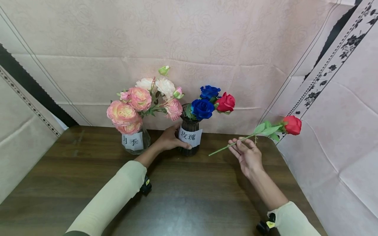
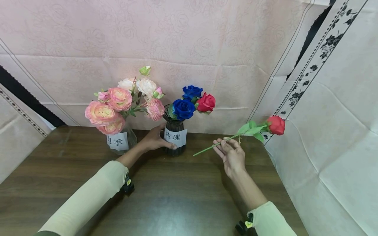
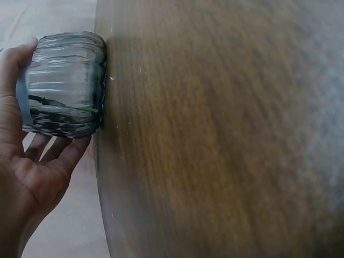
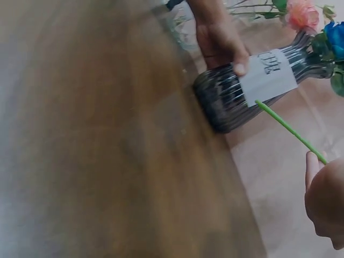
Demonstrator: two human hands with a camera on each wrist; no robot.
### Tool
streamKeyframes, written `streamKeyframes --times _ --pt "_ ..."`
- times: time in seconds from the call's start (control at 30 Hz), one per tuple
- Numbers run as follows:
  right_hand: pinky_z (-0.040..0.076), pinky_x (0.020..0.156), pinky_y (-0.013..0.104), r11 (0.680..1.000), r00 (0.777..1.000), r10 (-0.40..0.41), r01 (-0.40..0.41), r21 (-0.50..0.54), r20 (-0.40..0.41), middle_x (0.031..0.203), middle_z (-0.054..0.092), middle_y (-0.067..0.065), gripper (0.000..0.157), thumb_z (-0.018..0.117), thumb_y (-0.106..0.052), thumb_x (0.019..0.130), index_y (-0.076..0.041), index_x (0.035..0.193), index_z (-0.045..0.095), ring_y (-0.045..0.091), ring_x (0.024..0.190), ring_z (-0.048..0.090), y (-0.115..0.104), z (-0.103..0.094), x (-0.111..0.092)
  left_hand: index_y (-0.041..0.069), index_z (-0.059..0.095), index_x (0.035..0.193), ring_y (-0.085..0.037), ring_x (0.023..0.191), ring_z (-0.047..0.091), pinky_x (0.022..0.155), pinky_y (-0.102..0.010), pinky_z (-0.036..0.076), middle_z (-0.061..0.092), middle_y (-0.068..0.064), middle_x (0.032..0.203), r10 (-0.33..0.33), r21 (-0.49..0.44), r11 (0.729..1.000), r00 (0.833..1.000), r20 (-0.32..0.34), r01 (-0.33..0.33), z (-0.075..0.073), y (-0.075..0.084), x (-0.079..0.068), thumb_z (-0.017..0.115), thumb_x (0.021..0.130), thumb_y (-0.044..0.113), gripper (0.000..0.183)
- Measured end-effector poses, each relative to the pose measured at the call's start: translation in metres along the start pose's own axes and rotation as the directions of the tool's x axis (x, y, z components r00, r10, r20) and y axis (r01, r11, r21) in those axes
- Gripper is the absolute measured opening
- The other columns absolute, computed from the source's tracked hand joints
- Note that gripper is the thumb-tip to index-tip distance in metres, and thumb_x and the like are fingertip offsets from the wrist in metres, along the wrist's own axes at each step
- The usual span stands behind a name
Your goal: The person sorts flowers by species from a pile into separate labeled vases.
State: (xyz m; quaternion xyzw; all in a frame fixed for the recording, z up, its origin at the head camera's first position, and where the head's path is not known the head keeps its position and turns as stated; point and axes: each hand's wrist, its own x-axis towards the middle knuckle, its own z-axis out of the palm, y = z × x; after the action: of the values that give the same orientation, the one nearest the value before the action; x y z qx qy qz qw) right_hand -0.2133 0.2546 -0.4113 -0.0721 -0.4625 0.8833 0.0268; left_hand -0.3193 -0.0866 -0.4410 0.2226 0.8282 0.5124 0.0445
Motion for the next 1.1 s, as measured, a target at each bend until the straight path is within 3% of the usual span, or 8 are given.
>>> streamKeyframes --times 0.53,0.77,1.1 --pt "0.069 0.096 0.04 0.962 0.982 -0.186 0.188 0.199 -0.026 0.096 0.083 0.012 0.006 0.065 -0.002 0.109 -0.007 0.107 0.067 0.026 0.1 0.085 -0.031 0.057 0.018 0.022 0.062 0.151 -0.031 0.123 0.072 0.108 -0.054 0.058 0.076 -0.009 0.135 0.002 -0.01 1.0 1.0 -0.003 -0.002 -0.002 0.0 -0.001 0.107 0.077 0.027 0.087" --pt "0.068 0.097 0.041 0.935 0.973 -0.229 0.223 0.276 -0.008 0.101 0.084 0.014 0.009 0.073 -0.004 0.105 -0.005 0.11 0.067 0.026 0.098 0.086 -0.045 0.077 0.021 0.022 0.061 0.151 -0.031 0.123 0.072 0.108 -0.054 0.058 0.076 -0.008 0.135 -0.004 -0.003 1.0 1.0 0.007 0.004 -0.001 0.0 -0.001 0.106 0.077 0.029 0.087" --pt "0.07 0.09 0.04 0.94 0.969 -0.245 0.242 0.239 -0.018 0.097 0.083 0.009 0.007 0.069 -0.003 0.108 -0.006 0.114 0.067 0.022 0.09 0.085 -0.045 0.101 0.028 0.022 0.06 0.153 -0.031 0.123 0.072 0.109 -0.055 0.058 0.077 -0.008 0.135 0.004 -0.005 1.0 1.0 0.003 -0.004 -0.001 0.001 -0.002 0.106 0.078 0.028 0.088"
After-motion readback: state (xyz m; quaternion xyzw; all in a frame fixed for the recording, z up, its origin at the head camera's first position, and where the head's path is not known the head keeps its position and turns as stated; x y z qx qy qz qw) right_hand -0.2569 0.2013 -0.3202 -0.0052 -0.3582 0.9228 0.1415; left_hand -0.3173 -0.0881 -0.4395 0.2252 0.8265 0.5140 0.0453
